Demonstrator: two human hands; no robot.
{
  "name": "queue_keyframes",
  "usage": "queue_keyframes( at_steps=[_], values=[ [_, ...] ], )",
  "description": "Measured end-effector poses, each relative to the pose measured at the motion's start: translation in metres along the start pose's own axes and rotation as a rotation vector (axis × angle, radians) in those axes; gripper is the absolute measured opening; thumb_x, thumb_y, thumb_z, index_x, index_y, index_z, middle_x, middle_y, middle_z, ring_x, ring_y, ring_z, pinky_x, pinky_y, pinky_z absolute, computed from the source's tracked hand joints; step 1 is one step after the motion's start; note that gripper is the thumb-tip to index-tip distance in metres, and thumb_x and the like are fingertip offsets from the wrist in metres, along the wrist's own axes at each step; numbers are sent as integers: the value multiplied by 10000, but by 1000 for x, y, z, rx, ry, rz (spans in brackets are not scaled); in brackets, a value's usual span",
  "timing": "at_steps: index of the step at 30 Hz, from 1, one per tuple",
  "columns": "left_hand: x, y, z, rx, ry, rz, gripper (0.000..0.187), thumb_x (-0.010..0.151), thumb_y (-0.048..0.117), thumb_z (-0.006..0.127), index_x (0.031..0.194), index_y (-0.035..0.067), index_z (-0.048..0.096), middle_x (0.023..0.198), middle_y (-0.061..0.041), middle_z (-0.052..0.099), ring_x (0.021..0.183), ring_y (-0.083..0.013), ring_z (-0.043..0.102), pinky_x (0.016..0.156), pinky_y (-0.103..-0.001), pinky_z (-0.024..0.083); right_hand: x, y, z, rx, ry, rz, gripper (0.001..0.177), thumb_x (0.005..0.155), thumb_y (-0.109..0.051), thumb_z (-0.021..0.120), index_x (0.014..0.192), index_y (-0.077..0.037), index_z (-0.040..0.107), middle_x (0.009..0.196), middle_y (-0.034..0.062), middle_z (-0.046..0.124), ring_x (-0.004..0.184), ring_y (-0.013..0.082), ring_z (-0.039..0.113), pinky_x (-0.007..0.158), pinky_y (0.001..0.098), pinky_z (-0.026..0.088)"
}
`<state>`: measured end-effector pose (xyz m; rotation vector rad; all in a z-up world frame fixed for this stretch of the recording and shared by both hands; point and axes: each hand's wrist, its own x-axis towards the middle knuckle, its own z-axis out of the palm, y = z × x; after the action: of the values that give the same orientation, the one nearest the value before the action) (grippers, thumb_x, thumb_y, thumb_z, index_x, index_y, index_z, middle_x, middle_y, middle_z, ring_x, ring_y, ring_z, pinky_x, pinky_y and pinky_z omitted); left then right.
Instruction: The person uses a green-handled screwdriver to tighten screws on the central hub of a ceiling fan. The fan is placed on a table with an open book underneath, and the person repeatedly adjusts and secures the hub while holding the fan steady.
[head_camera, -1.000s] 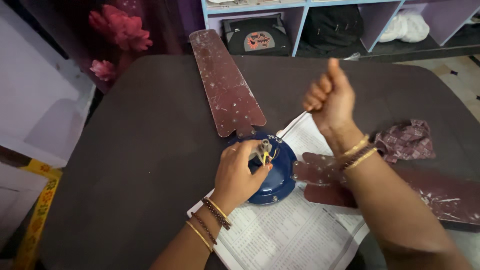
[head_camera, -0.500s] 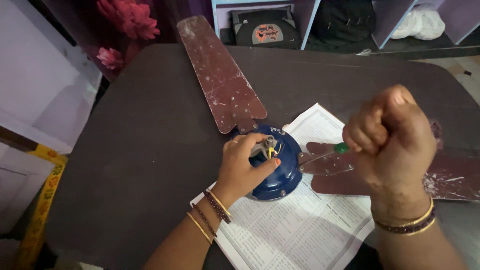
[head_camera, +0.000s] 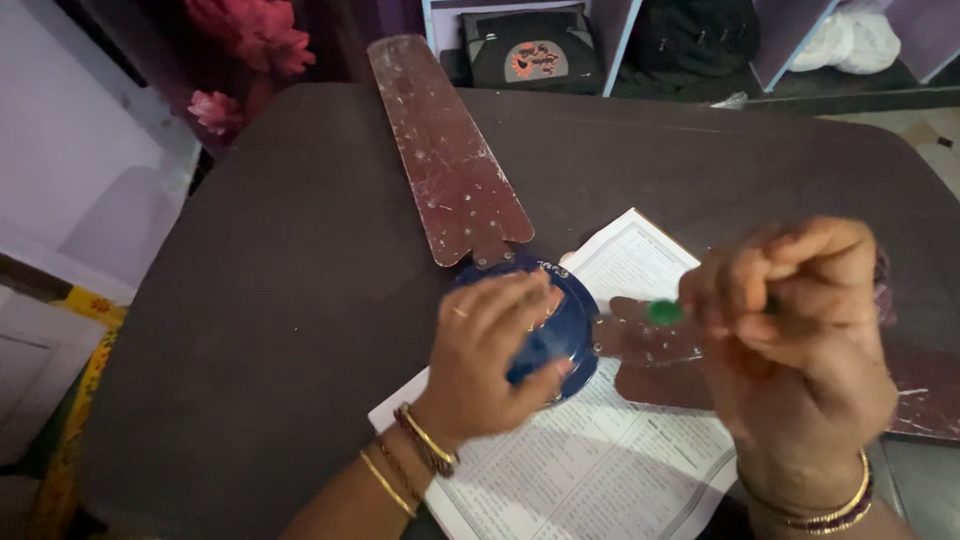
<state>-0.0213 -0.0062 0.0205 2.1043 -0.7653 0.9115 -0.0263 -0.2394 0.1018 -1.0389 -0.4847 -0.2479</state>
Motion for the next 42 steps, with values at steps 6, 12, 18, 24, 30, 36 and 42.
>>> queue_keyframes(
  at_steps=[6, 12, 18, 24, 30, 36, 42],
  values=[
    [-16, 17, 21, -28, -700, -253, 384, 1090, 281, 591, 1449, 145, 587, 1055, -12, 733, 960, -176, 605, 896, -389, 429, -8, 1, 9, 230, -199, 132, 123, 998, -148, 553, 1035, -38, 594, 770, 93, 593, 684, 171, 577, 709, 353, 501],
    [-16, 14, 26, 68, -238, 35, 436, 1006, 343, 723, 1332, 73, 622, 1226, -33, 713, 1094, -210, 582, 941, -396, 412, 8, 26, 1, 203, -91, 248, 540, 1152, -389, 439, 682, -124, 423, 546, -1, 376, 540, 121, 343, 527, 315, 326],
    [-2, -16, 10, 133, -84, -141, 919, 821, 408, 808, 1516, -1, 367, 1548, -235, 413, 1424, -438, 423, 1148, -536, 306, 33, 18, -35, 15, -70, 34, 659, 1177, -445, 405, 597, -153, 294, 467, -27, 208, 404, 90, 151, 393, 281, 152],
    [-9, -25, 19, 0, -149, -273, 826, 895, 302, 774, 1545, 12, 356, 1466, -194, 531, 1331, -356, 544, 1109, -486, 397, 44, 44, -32, 32, 12, 107, 539, 1145, -394, 416, 677, -153, 301, 486, -9, 241, 431, 110, 173, 459, 313, 186],
    [-9, -24, 20, 8, -185, -317, 604, 890, 297, 769, 1391, 52, 536, 1303, -136, 614, 1188, -326, 612, 1058, -465, 434, 45, 44, -34, 25, 5, 124, 534, 1140, -397, 417, 677, -154, 305, 486, -8, 250, 456, 119, 179, 452, 311, 193],
    [-9, -26, 21, 72, -222, -287, 610, 901, 318, 758, 1389, 34, 530, 1285, -142, 609, 1187, -311, 609, 1067, -497, 408, 44, 45, -33, -16, -9, 107, 524, 1142, -364, 439, 681, -154, 306, 484, -9, 255, 409, 96, 173, 448, 303, 185],
    [-11, -24, 22, 85, -217, -321, 587, 896, 327, 761, 1369, 49, 551, 1279, -136, 617, 1198, -312, 604, 1068, -497, 417, 44, 45, -32, -32, 7, 103, 519, 1136, -343, 434, 672, -151, 304, 531, -9, 254, 454, 107, 178, 443, 299, 188]
  ],
)
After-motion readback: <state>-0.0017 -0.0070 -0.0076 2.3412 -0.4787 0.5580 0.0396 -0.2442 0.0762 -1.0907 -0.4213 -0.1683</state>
